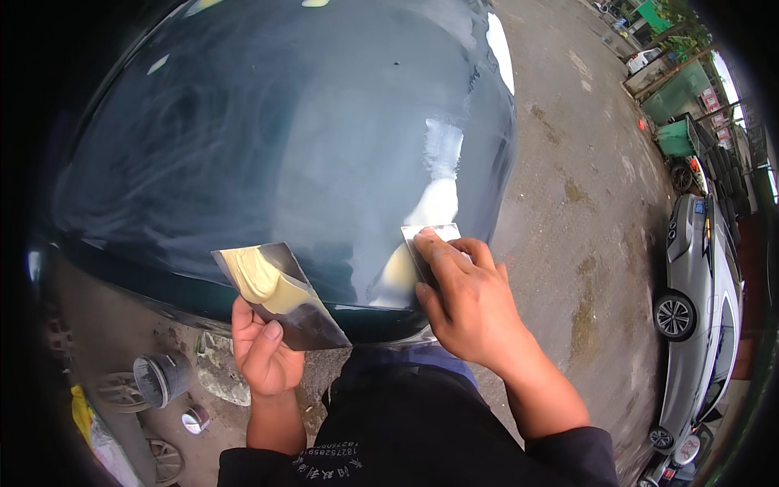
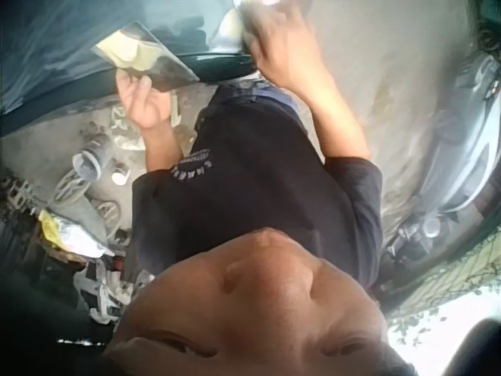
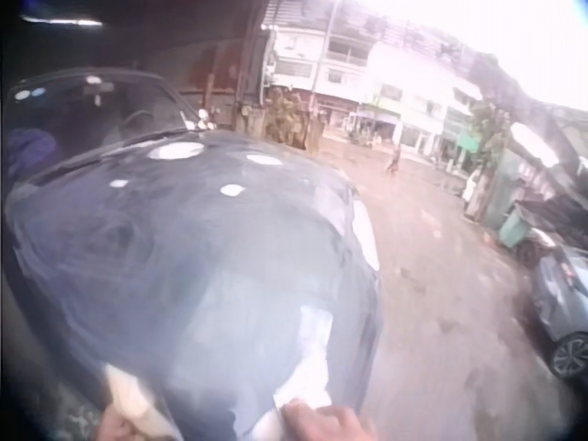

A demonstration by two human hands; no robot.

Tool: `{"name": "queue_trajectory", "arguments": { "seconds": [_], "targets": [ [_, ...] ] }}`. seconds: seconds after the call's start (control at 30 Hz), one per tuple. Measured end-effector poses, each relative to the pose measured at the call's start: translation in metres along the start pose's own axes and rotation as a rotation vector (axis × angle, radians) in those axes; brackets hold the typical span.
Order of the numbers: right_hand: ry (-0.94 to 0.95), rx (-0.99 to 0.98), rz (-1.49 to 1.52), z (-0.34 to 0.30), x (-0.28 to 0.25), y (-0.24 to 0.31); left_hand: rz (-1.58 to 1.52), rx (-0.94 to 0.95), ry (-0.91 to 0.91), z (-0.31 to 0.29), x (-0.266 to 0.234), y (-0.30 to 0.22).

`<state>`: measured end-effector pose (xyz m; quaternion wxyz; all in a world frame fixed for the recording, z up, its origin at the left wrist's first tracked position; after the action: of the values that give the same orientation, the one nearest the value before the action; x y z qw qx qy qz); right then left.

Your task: The person uses a small metal spreader to apply a yellowish body filler onto the hood of a dark-colored car. They repeatedly scoop filler from a larger metal palette and smooth it over several areas on the hood surface.

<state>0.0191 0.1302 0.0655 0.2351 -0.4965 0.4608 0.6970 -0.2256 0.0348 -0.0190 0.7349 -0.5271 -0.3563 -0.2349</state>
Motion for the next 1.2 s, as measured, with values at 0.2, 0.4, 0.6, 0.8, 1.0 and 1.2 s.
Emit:
{"name": "queue_trajectory", "arguments": {
  "seconds": [0.2,0.4,0.6,0.8,1.0,1.2],
  "targets": [
    [0.000,-0.026,-0.047,-0.035,0.007,0.023,0.005,-0.012,0.015,0.007,0.002,-0.002],
    [0.051,-0.061,-0.031,-0.064,0.007,0.034,-0.006,0.008,0.071,0.017,-0.002,-0.002],
    [0.023,0.043,0.044,-0.026,-0.025,0.018,-0.006,0.022,0.070,0.019,-0.005,-0.015],
    [0.051,0.113,-0.001,0.021,-0.013,0.006,-0.007,0.018,0.060,0.017,-0.009,-0.018],
    [0.058,-0.091,-0.072,-0.035,0.006,0.051,0.028,-0.016,-0.046,0.017,-0.009,-0.017],
    [0.042,-0.110,-0.114,-0.069,0.008,0.057,0.036,-0.006,-0.008,0.027,-0.007,-0.017]
  ]
}}
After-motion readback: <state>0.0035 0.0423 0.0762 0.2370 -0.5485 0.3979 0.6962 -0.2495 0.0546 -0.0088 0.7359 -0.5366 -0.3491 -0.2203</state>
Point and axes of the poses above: each hand's wrist, its own z-axis towards the middle knuckle, its own x-axis out of the palm, y = z × x, the point moved 2 cm from there along z, towards the middle knuckle, and after that the axes turned 2 degrees about -y, right-handed, at the moved point
